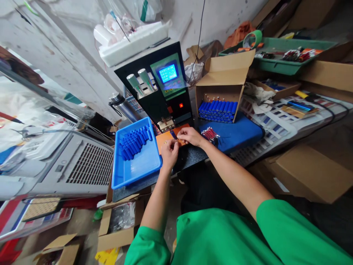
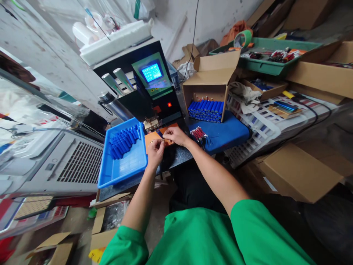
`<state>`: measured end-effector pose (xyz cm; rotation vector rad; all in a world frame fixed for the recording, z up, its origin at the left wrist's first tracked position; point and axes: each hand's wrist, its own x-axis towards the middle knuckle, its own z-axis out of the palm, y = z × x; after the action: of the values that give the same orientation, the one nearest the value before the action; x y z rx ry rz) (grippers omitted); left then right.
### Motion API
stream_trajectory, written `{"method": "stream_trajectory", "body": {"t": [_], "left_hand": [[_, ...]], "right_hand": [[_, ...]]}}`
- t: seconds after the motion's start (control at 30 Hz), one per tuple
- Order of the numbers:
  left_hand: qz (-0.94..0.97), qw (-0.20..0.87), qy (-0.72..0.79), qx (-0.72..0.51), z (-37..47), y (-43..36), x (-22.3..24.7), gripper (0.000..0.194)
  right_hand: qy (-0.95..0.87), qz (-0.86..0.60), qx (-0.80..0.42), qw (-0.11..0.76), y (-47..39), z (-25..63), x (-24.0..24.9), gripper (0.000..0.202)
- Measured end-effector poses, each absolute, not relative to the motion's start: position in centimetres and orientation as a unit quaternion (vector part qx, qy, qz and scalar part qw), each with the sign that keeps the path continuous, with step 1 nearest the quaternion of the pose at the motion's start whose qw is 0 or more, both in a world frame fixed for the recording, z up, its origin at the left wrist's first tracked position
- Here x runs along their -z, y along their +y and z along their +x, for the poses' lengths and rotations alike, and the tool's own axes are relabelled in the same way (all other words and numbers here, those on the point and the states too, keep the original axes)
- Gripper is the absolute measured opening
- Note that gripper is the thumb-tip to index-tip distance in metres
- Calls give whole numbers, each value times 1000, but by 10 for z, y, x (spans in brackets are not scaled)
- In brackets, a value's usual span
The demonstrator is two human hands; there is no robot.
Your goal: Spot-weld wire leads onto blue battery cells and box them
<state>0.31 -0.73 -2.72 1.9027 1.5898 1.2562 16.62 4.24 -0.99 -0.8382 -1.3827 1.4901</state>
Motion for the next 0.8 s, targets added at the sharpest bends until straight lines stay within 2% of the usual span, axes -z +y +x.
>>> {"method": "stream_trajectory", "body": {"t": [0.17,0.27,0.47,0.67,0.8], "left_hand": [[671,181,567,-442,2,-6,28,13],[669,186,567,-443,2,-7,28,14],[659,199,561,-460,3,-11,24,17],[601,218,551,-537,8,-16,24,20],[564,204,562,-570,9,-14,24,20]], "right_hand": [[-626,-361,-525,449,41,161,14,15],[-633,-371,-518,440,42,158,17,13],[-623,-370,-528,443,41,157,16,15],[-537,-382,-577,483,41,159,12,27],[-506,-395,-592,487,41,160,10,27]]}}
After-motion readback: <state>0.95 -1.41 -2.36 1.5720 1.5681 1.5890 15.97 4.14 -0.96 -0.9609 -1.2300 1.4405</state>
